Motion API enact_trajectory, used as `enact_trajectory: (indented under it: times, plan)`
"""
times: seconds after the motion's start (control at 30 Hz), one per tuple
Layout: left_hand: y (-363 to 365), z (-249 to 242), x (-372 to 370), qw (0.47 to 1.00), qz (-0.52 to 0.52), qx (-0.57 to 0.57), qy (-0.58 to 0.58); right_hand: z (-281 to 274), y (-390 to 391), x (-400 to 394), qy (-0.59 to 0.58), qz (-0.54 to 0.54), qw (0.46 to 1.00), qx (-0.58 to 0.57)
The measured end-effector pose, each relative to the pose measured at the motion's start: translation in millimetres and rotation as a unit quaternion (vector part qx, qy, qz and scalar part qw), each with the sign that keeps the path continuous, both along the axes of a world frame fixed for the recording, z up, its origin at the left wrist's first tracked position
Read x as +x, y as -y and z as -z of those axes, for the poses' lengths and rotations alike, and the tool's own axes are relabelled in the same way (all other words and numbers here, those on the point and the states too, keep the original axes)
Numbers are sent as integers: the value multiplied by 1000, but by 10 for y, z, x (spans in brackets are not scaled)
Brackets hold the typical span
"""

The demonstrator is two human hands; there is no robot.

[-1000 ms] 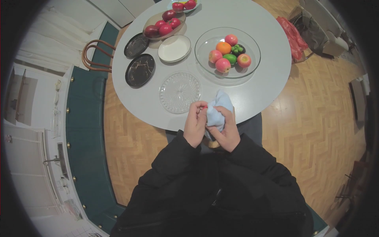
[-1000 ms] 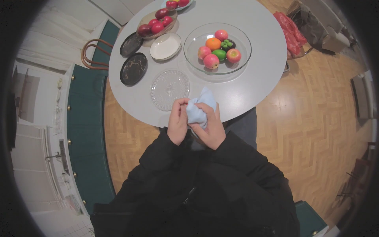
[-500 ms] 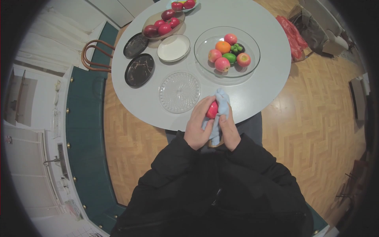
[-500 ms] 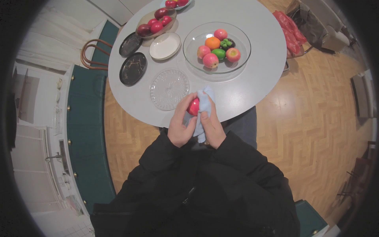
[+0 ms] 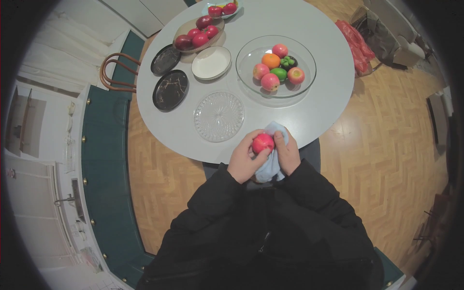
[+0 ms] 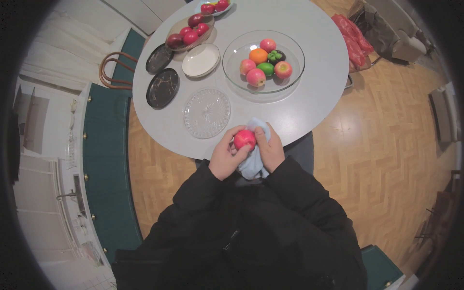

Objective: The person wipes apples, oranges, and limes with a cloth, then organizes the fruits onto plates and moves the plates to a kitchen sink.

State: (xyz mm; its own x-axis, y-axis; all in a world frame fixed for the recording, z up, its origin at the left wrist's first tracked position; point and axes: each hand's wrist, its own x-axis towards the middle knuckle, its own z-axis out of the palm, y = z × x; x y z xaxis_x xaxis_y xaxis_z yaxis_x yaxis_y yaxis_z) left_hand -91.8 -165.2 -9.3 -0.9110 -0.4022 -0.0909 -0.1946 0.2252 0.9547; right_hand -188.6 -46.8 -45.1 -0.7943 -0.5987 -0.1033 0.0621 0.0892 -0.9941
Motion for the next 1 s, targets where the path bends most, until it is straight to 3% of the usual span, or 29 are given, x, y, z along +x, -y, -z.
enact_trajectory:
  times: [0.1, 0.27, 0.4, 1.0]
  plan:
    - [77, -105, -89, 982, -39, 156, 97, 72, 6, -56, 62, 24, 998, 11]
    - [254, -378, -420, 985, -119, 127, 0, 147, 13, -168, 119, 36, 992, 32]
    - [543, -595, -673, 985, -92, 109, -93, 145, 9, -170, 97, 16, 994, 41]
    - [722, -416, -551, 981, -153, -52, -105, 157, 26, -139, 56, -18, 997, 49]
